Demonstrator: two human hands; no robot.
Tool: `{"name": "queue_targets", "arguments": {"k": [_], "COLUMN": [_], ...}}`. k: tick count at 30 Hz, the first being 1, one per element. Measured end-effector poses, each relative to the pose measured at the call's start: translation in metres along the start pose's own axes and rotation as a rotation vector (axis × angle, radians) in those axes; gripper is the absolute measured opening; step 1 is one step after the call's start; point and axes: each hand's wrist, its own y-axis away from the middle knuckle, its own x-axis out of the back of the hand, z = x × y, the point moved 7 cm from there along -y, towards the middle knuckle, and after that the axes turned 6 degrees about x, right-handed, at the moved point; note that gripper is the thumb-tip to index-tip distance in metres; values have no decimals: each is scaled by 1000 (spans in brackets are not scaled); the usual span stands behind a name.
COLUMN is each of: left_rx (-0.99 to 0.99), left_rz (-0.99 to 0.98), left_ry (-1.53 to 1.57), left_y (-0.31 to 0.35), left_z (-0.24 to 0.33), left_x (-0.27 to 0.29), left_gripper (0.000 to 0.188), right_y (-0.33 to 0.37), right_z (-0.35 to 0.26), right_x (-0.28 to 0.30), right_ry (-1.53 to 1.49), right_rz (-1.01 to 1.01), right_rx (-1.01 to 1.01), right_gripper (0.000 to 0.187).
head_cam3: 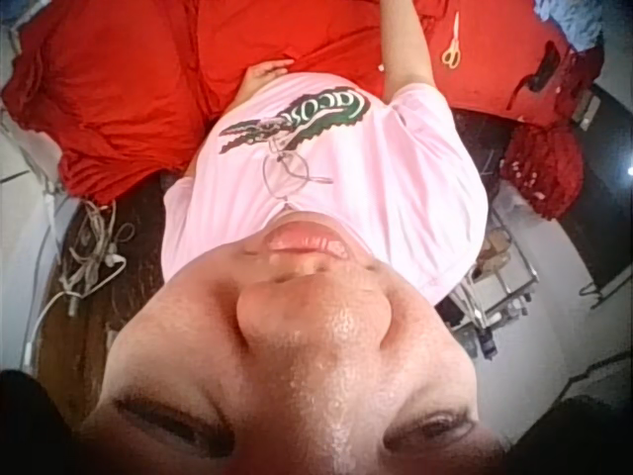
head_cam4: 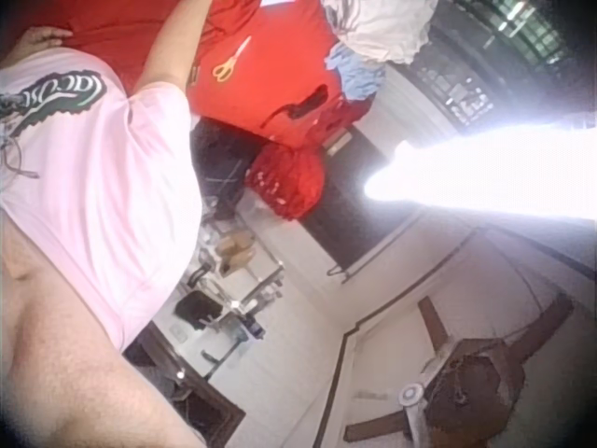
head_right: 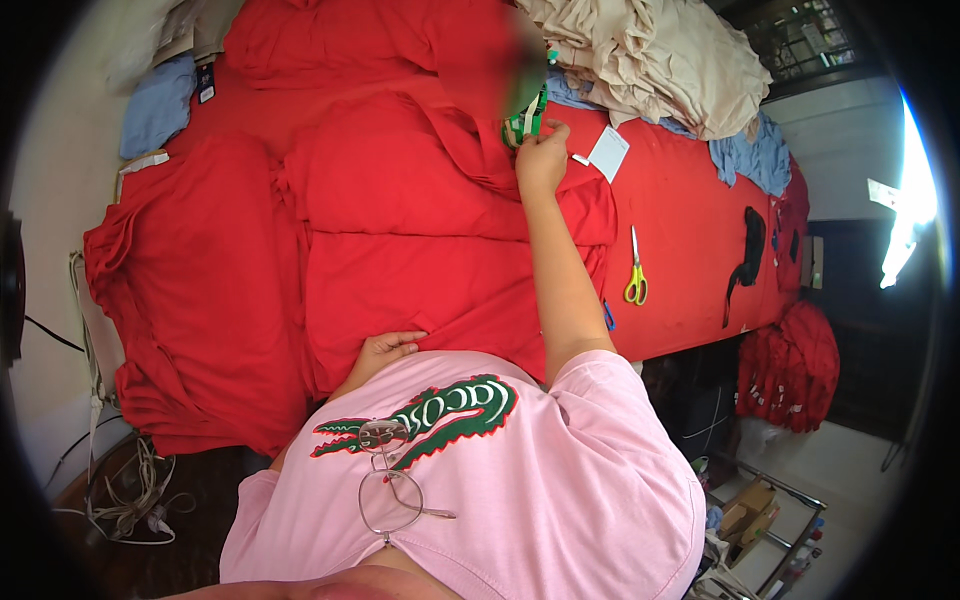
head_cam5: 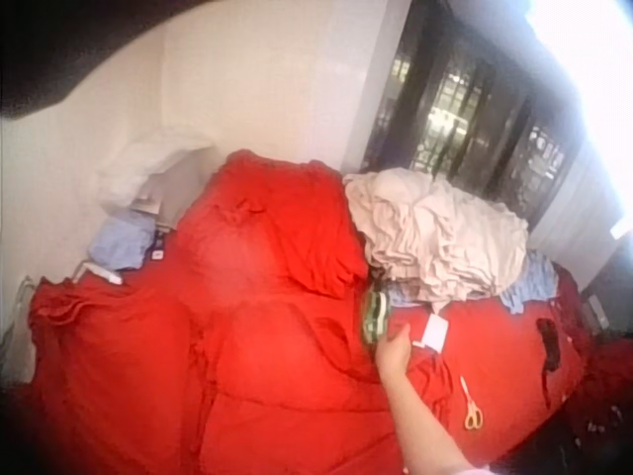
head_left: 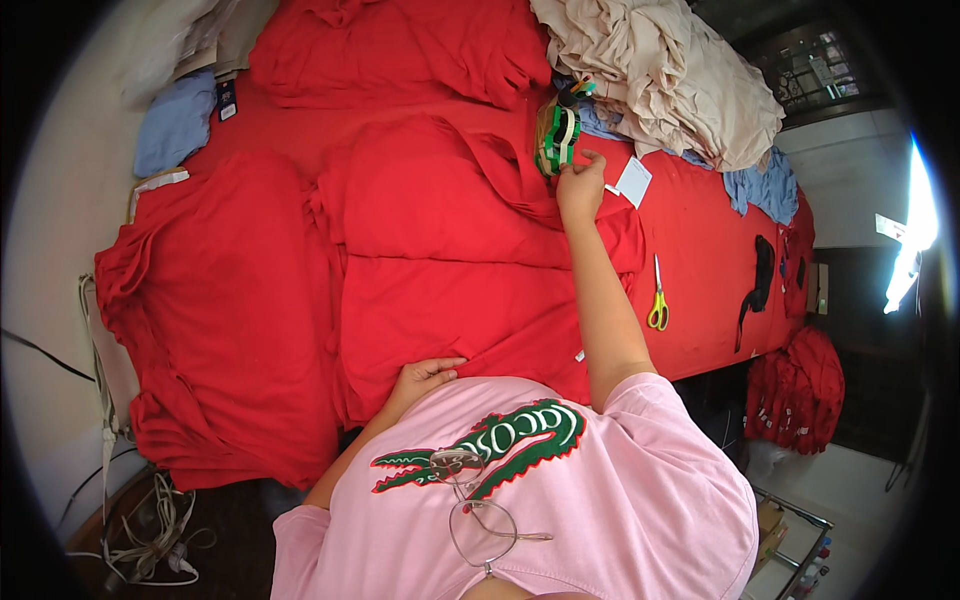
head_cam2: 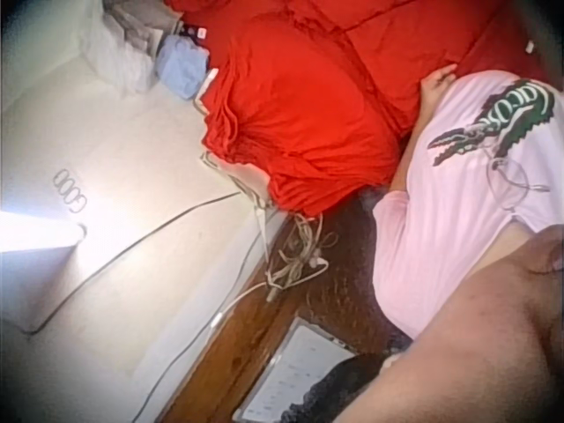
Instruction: The person attaches tags to red shirts using a tagging gun, organizes the shirts in a stack, and trims excess threads from the collars with shears.
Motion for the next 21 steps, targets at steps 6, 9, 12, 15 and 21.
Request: {"name": "queue_targets", "arguments": {"k": [6,9,12,15,21], "left_rx": [-17,-13,-24,-12,-71], "left_rz": [16,15,19,16,4], "left_ry": [-50,-43,-31,-36,-176], "left_y": [0,-1,-1,-1,-3], "left_z": [2,2,1,-2,3], "left_x": [1,0,0,0,2], "left_gripper": [27,27,27,28,31], "right_y": [7,6,8,8,3], "right_z": [-6,2,4,9,39], "right_x": [4,2,2,5,10], "right_ry": [106,122,89,49,-109], "right_rz": [6,22,25,59,162], "right_rx": [10,71,103,118,107], "right_gripper": [37,35,33,31,29]}}
